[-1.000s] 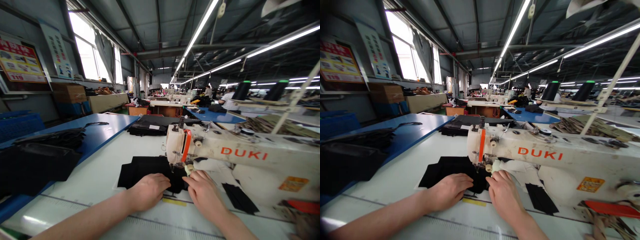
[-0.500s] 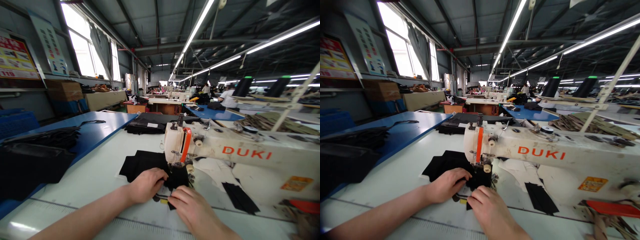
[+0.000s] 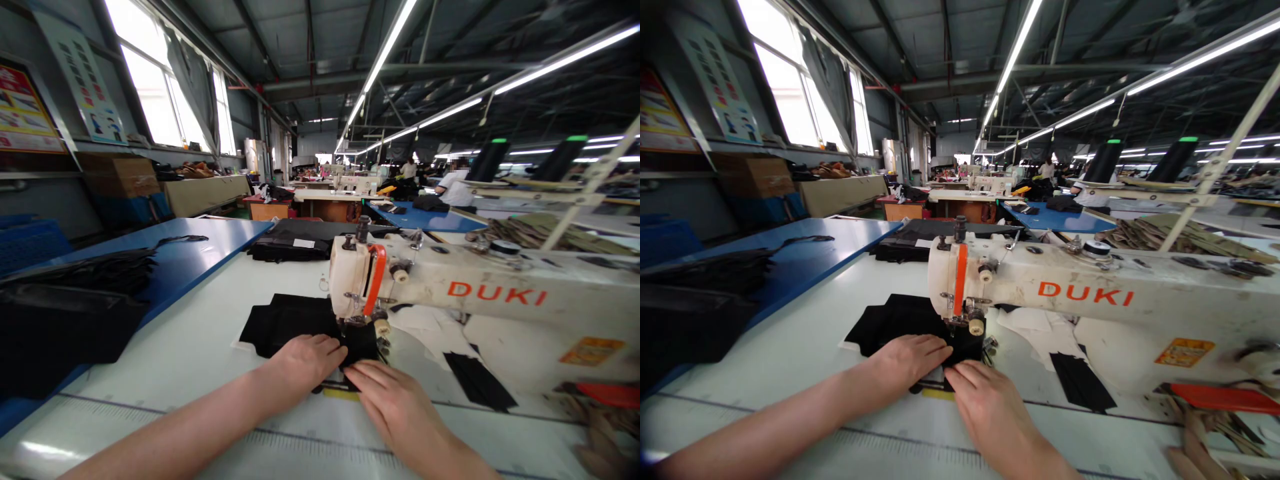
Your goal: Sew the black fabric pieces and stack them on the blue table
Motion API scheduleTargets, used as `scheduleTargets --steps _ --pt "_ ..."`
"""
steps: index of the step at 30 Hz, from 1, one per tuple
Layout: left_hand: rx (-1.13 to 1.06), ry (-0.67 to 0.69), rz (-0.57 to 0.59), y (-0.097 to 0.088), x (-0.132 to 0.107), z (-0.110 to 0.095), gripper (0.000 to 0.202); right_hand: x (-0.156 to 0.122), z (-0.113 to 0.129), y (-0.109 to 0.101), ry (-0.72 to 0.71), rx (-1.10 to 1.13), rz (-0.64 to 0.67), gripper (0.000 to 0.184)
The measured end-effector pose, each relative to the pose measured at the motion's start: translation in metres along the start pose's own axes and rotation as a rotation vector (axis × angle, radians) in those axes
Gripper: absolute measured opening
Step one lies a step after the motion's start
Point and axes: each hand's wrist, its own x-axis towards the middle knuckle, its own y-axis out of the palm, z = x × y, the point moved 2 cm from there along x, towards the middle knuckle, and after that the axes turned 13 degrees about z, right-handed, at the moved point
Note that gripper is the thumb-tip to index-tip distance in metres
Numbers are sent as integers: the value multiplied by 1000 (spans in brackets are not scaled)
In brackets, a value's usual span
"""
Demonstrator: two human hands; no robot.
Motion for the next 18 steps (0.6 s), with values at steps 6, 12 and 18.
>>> scheduleTargets --steps 6,12,18 --pt "117 -106 -102 5 10 5 24 -5 -3 4 -15 7 39 32" --pt "-220 -330 -248 1 14 19 21 5 -6 8 93 -9 109 27" --pt "-430 -333 -261 2 18 36 17 20 -12 9 166 -111 93 24"
